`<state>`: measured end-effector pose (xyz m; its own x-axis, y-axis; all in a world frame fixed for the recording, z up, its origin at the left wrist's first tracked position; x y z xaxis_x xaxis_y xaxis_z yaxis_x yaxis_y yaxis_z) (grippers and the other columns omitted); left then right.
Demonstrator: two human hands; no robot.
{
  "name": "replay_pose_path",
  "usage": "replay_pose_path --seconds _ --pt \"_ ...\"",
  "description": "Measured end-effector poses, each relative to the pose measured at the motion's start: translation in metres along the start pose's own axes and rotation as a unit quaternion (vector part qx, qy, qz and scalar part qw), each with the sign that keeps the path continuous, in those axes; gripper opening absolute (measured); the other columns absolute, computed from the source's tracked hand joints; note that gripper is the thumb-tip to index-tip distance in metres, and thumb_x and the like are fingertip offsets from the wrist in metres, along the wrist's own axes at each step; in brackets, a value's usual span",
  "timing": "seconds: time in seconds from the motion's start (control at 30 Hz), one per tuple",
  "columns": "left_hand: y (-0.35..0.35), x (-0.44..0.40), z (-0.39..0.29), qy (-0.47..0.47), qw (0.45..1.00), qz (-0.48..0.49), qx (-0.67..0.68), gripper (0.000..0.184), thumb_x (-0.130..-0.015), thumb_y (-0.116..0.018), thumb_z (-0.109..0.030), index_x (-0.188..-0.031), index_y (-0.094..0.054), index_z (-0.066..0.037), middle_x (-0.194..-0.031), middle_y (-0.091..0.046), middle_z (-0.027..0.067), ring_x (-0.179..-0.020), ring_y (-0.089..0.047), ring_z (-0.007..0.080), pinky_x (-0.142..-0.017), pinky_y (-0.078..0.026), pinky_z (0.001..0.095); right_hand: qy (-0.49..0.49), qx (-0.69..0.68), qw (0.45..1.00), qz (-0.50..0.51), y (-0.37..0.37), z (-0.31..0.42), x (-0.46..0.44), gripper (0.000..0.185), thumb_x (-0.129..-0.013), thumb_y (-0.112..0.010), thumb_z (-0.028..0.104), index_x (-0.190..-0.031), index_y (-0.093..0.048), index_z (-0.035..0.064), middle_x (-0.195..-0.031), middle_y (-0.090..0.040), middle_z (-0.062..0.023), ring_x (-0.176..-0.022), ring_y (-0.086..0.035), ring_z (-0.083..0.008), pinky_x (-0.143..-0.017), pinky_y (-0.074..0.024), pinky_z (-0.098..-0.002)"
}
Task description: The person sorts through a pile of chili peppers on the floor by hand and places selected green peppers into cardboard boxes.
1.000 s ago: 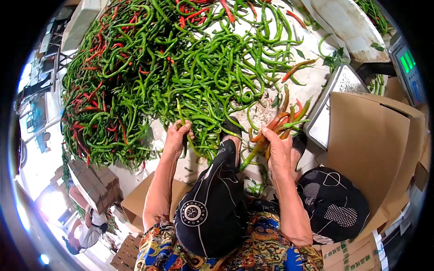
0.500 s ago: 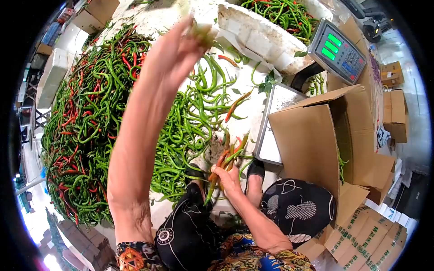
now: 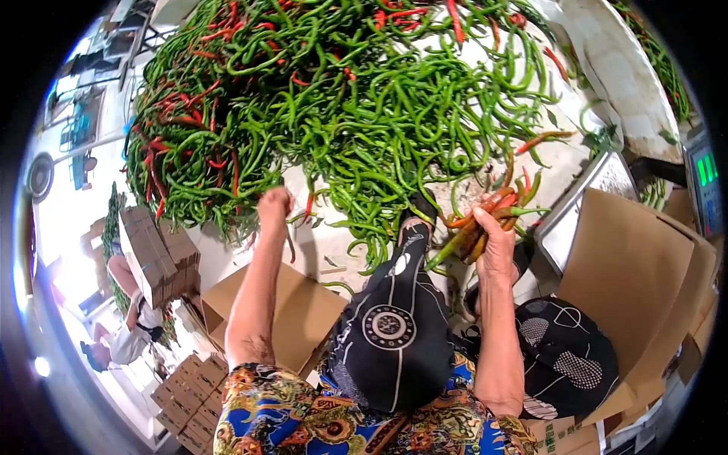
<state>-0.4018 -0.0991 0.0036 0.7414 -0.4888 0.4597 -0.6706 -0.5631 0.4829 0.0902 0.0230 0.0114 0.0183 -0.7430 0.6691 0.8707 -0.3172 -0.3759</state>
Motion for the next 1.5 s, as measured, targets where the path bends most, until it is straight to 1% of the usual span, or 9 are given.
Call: replay_pose_path --seconds 0.23,0.33,0.4,0.47,0.73,1.13,1.27,1.4,1.5 --pt "-0.025 0.018 0.082 -0.276 0.861 -0.093 -0.417 0.034 -0.077 -0.067 -0.021 -0.103 -0.061 0.001 -0.082 -0.063 0.0203 -0.074 -0.061 0.0406 -0.070 -0.047 0.0500 0.042 0.066 0.996 0.032 -0.024 0.031 0.006 0.051 -0.077 -0.070 0.006 -0.124 -0.051 -0.0006 -0.103 -0.064 -0.0110 -0.095 -0.063 -0.0236 -0.089 -0.0511 -0.0379" --pt "-0.038 0.010 0.118 -0.167 0.895 -0.038 -0.411 0.033 -0.075 -0.069 -0.019 -0.101 -0.058 0.000 -0.081 -0.063 0.0209 -0.071 -0.059 0.0412 -0.069 -0.048 0.0494 0.059 0.049 0.996 0.040 -0.030 0.052 0.009 0.053 -0.078 -0.067 0.005 -0.127 -0.048 -0.0031 -0.107 -0.064 -0.0155 -0.097 -0.064 -0.0256 -0.091 -0.0505 -0.0378" --pt "-0.049 0.004 0.149 -0.041 0.945 0.080 -0.315 0.029 -0.080 -0.069 -0.020 -0.098 -0.058 -0.001 -0.081 -0.063 0.0160 -0.070 -0.063 0.0275 -0.061 -0.052 0.0361 0.082 0.020 0.996 0.033 -0.037 0.069 0.010 0.048 -0.080 -0.066 0.005 -0.125 -0.050 -0.0022 -0.107 -0.064 -0.0157 -0.099 -0.064 -0.0264 -0.093 -0.0503 -0.0394" --pt "-0.072 0.050 0.164 0.242 0.921 0.197 0.231 0.020 -0.090 -0.061 -0.015 -0.105 -0.055 -0.002 -0.087 -0.063 0.0120 -0.074 -0.064 0.0208 -0.061 -0.053 0.0270 0.070 -0.054 0.993 0.072 -0.039 0.071 0.000 0.043 -0.082 -0.065 0.004 -0.122 -0.052 -0.0012 -0.107 -0.065 -0.0152 -0.100 -0.064 -0.0268 -0.094 -0.0503 -0.0400" --pt "-0.101 0.161 -0.072 0.067 0.867 0.327 0.370 0.026 -0.091 -0.062 -0.013 -0.113 -0.053 -0.001 -0.093 -0.062 0.0076 -0.085 -0.061 0.0198 -0.074 -0.049 0.0283 0.059 -0.134 0.977 0.157 -0.076 0.089 0.006 0.042 -0.083 -0.063 0.003 -0.124 -0.052 0.0013 -0.107 -0.063 -0.0137 -0.100 -0.063 -0.0271 -0.093 -0.0503 -0.0403" --pt "-0.196 0.254 -0.282 -0.492 0.766 0.410 -0.062 0.034 -0.086 -0.061 -0.001 -0.120 -0.059 -0.001 -0.091 -0.065 0.0143 -0.080 -0.063 0.0245 -0.074 -0.049 0.0308 0.088 -0.033 0.978 0.188 -0.101 0.127 0.052 0.052 -0.076 -0.071 0.003 -0.124 -0.051 -0.0006 -0.104 -0.066 -0.0125 -0.097 -0.064 -0.0247 -0.093 -0.0495 -0.0388" --pt "-0.232 0.271 -0.284 -0.549 0.723 0.397 -0.139 0.029 -0.087 -0.060 -0.002 -0.116 -0.061 -0.006 -0.079 -0.054 0.0146 -0.067 -0.057 0.0319 -0.063 -0.047 0.0390 0.121 0.064 0.982 0.129 -0.106 0.135 0.061 0.043 -0.079 -0.071 0.004 -0.119 -0.057 0.0016 -0.103 -0.066 -0.0064 -0.094 -0.063 -0.0166 -0.087 -0.0492 -0.0305" --pt "-0.233 0.274 -0.295 -0.547 0.710 0.436 -0.083 0.043 -0.087 -0.063 -0.014 -0.127 -0.052 -0.002 -0.115 -0.057 0.0211 -0.108 -0.057 0.0352 -0.090 -0.048 0.0403 0.179 0.066 0.979 0.074 -0.103 0.149 0.066 0.019 -0.083 -0.070 0.005 -0.101 -0.066 0.0009 -0.085 -0.067 -0.0025 -0.073 -0.062 -0.0096 -0.067 -0.0510 -0.0232" --pt "-0.238 0.266 -0.288 -0.289 0.784 0.548 0.038 0.094 -0.080 -0.073 -0.032 -0.148 -0.016 0.001 -0.146 -0.033 0.0229 -0.133 -0.038 0.0302 -0.107 -0.036 0.0416 0.259 0.077 0.962 0.037 -0.110 0.156 0.063 0.021 -0.083 -0.067 0.001 -0.102 -0.058 0.0017 -0.081 -0.061 0.0014 -0.067 -0.056 -0.0081 -0.061 -0.0478 -0.0230"
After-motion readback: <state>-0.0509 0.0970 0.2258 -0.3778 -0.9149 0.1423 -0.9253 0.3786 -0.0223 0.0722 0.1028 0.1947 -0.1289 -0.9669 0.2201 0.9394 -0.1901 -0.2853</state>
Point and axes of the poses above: each hand's wrist, its own x-axis away from the middle knuckle, its own y-axis out of the back of the hand, z = x × y, the point moved 10 cm from there along -x, towards the middle knuckle
